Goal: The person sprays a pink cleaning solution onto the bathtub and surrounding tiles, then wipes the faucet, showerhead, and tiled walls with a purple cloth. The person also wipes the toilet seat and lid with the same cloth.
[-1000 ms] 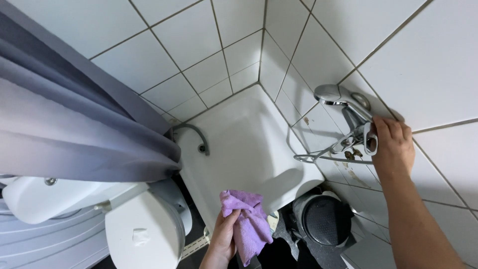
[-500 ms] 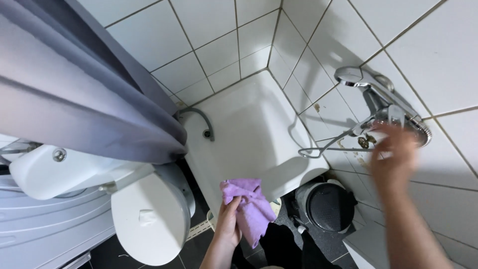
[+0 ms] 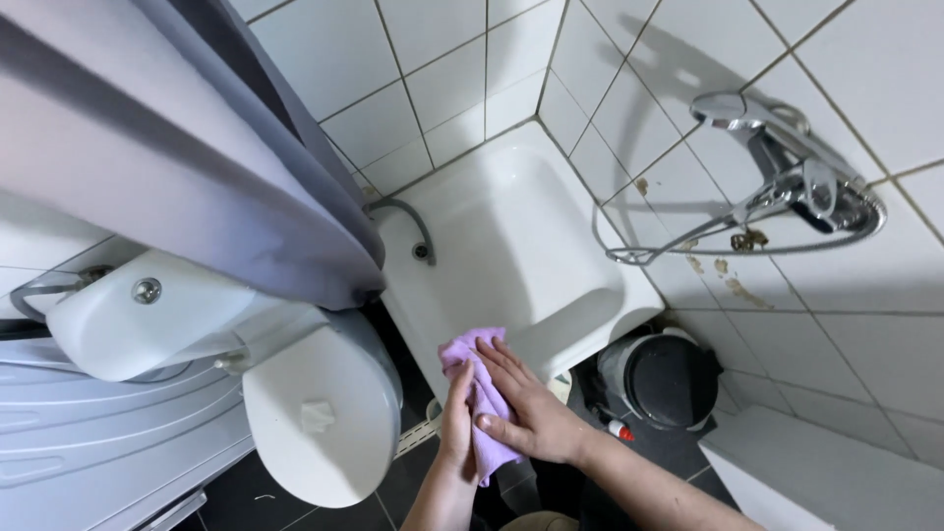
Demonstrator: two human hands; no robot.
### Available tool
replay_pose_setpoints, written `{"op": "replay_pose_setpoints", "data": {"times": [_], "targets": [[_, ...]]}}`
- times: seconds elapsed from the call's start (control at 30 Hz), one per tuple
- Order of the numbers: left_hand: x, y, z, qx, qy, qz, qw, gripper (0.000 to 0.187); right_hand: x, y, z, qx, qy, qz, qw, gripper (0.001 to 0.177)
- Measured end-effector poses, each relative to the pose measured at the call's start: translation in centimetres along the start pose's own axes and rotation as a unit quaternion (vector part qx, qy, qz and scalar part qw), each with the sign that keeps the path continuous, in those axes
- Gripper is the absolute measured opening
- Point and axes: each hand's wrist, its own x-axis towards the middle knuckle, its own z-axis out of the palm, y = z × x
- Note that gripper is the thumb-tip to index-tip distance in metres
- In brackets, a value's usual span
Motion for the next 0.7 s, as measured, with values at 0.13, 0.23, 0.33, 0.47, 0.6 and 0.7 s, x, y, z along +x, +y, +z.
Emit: {"op": "replay_pose_setpoints", "data": {"times": [0.13,0.23,0.33,0.47,0.6,0.7], "targets": [[0.1,1.0,-2.6,0.032,0.024,0.062,0.997,0.074,0.8,-0.9,3.5,0.062,0.047,-0.007,0.997,0.069],[0.8,1.5,-5.0,0.087,0.067,0.031,0.993,0.075,1.3,-1.5,5.8,0.066,0.102,0.063,0.991,0.059],[1.8,1.1,-8.9,0.157,-0.012,0.065,0.985,0.062,1.7,-1.6,6.5,0.051,0.133,0.115,0.983,0.046],[0.1,2.3,-8.2,0.209,-0.067,0.090,0.971,0.071,1.9,-1.5,4.8,0.181,0.133,0.291,0.930,0.050],[0.3,3.1,-10.4,0.327,-0.144,0.112,0.927,0.064,0.8,-0.9,0.9,0.214,0.252,0.397,0.856,0.061],[1.1,4.2,-12.0,0.304,-0.096,0.096,0.943,0.055,0.1,-4.9,-4.3,0.207,0.381,0.415,0.800,0.065]]}}
